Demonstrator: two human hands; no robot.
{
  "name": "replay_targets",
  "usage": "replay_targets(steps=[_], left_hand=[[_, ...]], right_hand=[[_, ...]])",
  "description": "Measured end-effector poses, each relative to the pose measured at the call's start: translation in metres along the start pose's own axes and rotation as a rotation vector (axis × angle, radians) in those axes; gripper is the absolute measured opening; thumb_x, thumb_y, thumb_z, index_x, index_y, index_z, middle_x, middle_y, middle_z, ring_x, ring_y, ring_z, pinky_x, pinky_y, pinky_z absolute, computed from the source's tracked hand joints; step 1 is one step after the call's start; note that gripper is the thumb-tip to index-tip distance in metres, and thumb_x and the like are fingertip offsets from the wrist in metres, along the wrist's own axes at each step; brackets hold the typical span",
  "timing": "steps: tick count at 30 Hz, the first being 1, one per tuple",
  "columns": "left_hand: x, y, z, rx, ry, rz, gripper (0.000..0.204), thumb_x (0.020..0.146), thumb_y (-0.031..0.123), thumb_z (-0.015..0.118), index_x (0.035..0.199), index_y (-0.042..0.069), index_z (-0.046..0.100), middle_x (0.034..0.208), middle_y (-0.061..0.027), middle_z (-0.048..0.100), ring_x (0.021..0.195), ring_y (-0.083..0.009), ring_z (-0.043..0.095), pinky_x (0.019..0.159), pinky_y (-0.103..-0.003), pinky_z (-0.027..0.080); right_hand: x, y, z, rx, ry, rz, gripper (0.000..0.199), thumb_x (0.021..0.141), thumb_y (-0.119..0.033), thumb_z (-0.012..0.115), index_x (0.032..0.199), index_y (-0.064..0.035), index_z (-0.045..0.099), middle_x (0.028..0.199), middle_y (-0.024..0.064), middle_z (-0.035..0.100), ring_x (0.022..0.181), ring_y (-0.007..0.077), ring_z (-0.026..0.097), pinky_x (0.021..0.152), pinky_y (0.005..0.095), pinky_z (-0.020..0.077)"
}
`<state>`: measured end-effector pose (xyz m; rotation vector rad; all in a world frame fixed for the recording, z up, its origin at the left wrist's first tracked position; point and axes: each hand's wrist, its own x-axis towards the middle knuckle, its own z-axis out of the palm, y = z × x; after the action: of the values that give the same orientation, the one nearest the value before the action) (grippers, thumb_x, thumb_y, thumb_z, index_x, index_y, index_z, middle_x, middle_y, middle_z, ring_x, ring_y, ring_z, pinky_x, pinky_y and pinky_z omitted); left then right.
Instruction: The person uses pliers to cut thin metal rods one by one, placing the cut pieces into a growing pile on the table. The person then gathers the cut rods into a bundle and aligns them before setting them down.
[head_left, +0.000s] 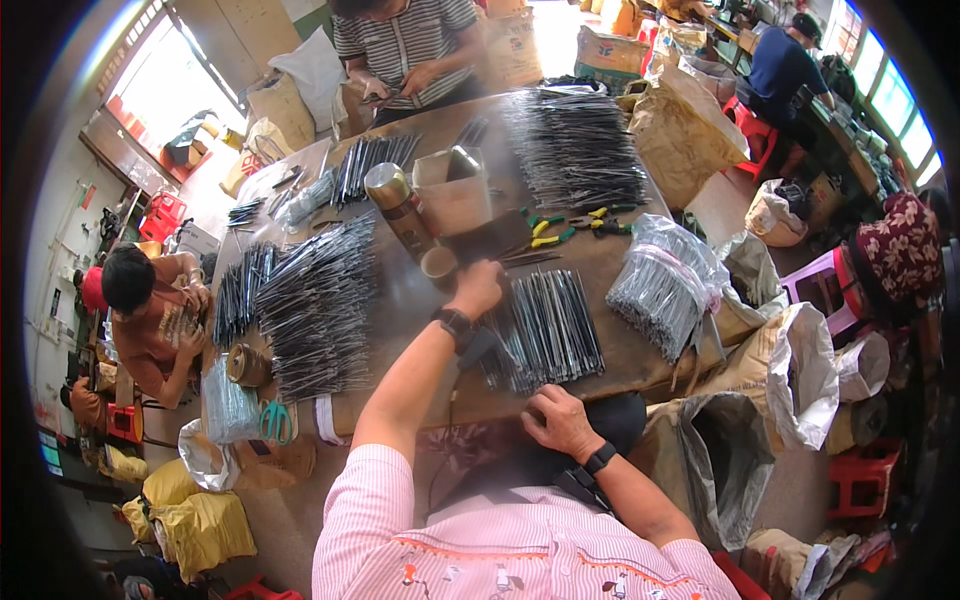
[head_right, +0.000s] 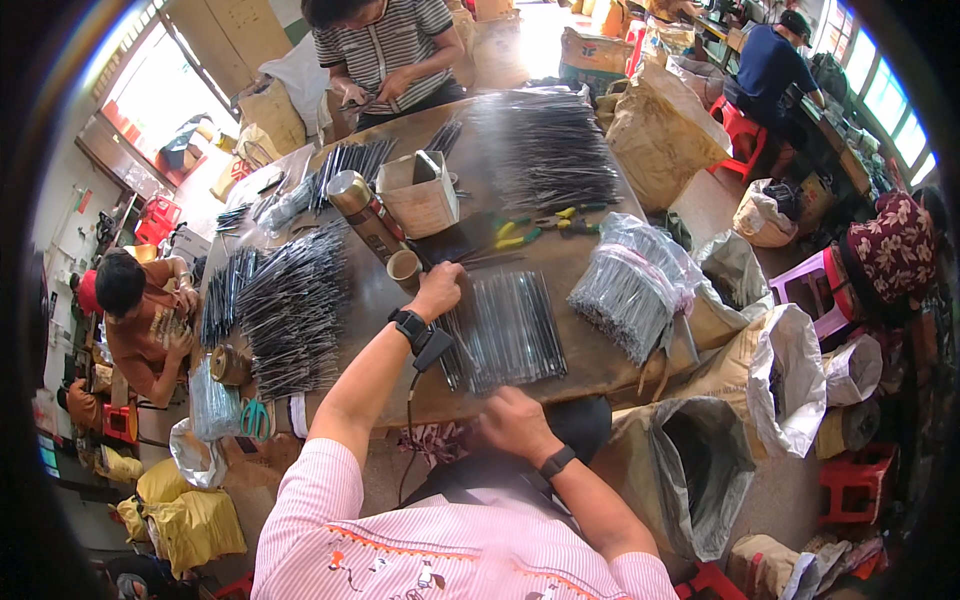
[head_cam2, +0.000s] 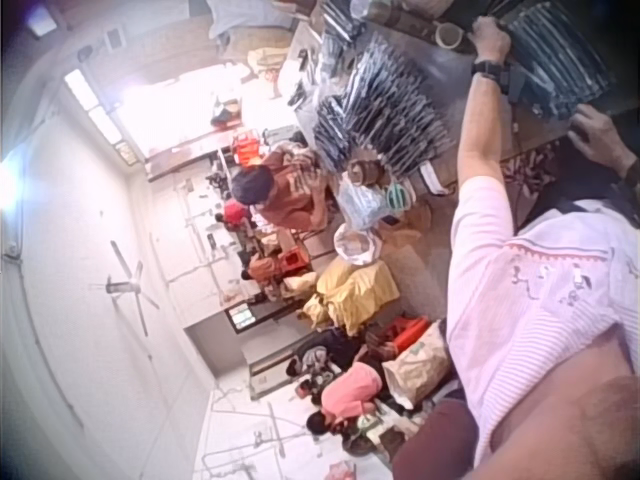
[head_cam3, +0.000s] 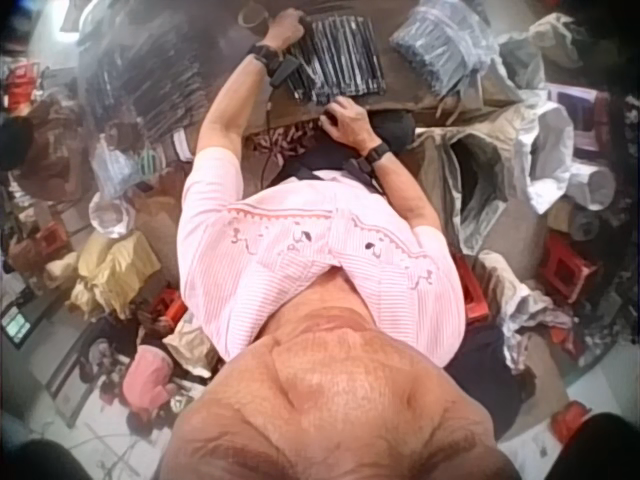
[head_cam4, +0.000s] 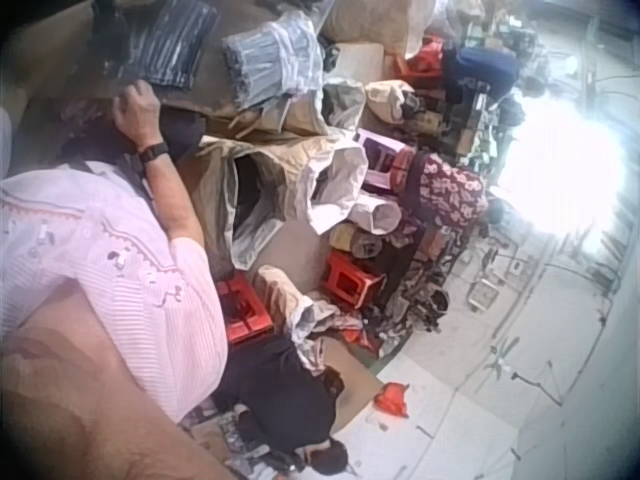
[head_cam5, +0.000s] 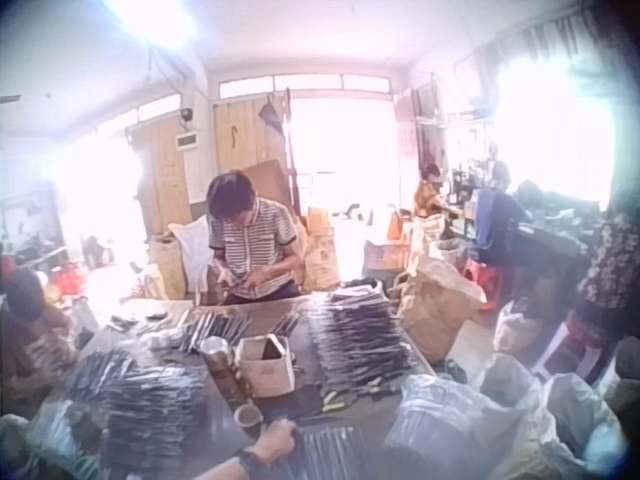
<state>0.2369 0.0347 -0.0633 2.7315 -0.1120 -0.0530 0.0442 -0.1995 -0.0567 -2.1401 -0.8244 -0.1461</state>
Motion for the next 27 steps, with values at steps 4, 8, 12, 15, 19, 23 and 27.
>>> replay_targets(steps=[4,8,12,15,19,23,27], left_hand=[[-0.005,0.002,0.005,-0.035,0.115,0.045,0.034,0.080,0.004,0.050,0.109,0.010,0.068,0.112,-0.0156,0.062,0.110,-0.0370,0.056,0.092,-0.052,0.045],[-0.006,0.000,0.002,-0.014,0.060,0.063,0.038,0.081,0.004,0.050,0.112,0.013,0.068,0.111,-0.0157,0.061,0.109,-0.0374,0.056,0.092,-0.051,0.045],[-0.013,-0.001,-0.005,-0.008,0.026,0.109,0.045,0.081,0.004,0.051,0.121,0.015,0.067,0.115,-0.0159,0.059,0.112,-0.0367,0.052,0.092,-0.051,0.043],[-0.027,-0.001,-0.009,0.044,0.023,0.123,0.052,0.080,0.004,0.052,0.130,0.014,0.062,0.119,-0.0160,0.056,0.114,-0.0366,0.049,0.093,-0.051,0.042],[-0.048,0.003,-0.014,-0.004,0.192,0.167,0.054,0.081,0.006,0.057,0.134,0.010,0.057,0.122,-0.0175,0.054,0.114,-0.0378,0.050,0.095,-0.050,0.042],[-0.096,0.003,-0.015,-0.159,0.267,0.171,0.059,0.081,0.009,0.065,0.138,0.012,0.054,0.128,-0.0188,0.052,0.117,-0.0382,0.049,0.101,-0.047,0.040],[-0.142,0.014,-0.008,-0.185,0.274,0.187,0.056,0.081,0.010,0.067,0.135,0.013,0.055,0.124,-0.0210,0.052,0.115,-0.0408,0.050,0.098,-0.047,0.042]], right_hand=[[0.001,-0.001,-0.001,0.017,0.026,-0.024,0.016,0.075,-0.014,0.073,0.082,-0.0053,0.061,0.085,0.0121,0.058,0.080,0.0321,0.060,0.070,0.0401,0.0518],[0.004,-0.004,-0.001,0.020,0.034,-0.058,0.016,0.074,-0.015,0.070,0.080,-0.0053,0.060,0.085,0.0136,0.058,0.081,0.0336,0.059,0.070,0.0424,0.0514],[0.004,-0.006,-0.003,0.034,0.058,-0.084,0.019,0.073,-0.012,0.070,0.089,-0.0046,0.064,0.096,0.0132,0.064,0.088,0.0331,0.061,0.076,0.0406,0.0528],[0.002,-0.006,-0.003,0.040,0.023,-0.060,0.022,0.072,-0.009,0.071,0.093,-0.0045,0.065,0.099,0.0126,0.065,0.091,0.0330,0.061,0.079,0.0399,0.0531],[0.000,-0.005,-0.001,-0.016,-0.023,-0.050,0.021,0.075,-0.010,0.073,0.092,-0.0017,0.065,0.098,0.0116,0.064,0.092,0.0309,0.061,0.080,0.0381,0.0525],[-0.002,-0.006,-0.001,-0.045,-0.041,-0.079,0.033,0.074,-0.012,0.072,0.104,-0.0014,0.064,0.104,0.0134,0.062,0.095,0.0323,0.059,0.084,0.0391,0.0510],[0.000,-0.007,-0.001,-0.061,-0.076,-0.090,0.038,0.074,-0.012,0.072,0.109,-0.0019,0.063,0.106,0.0140,0.061,0.098,0.0327,0.058,0.087,0.0397,0.0501]])
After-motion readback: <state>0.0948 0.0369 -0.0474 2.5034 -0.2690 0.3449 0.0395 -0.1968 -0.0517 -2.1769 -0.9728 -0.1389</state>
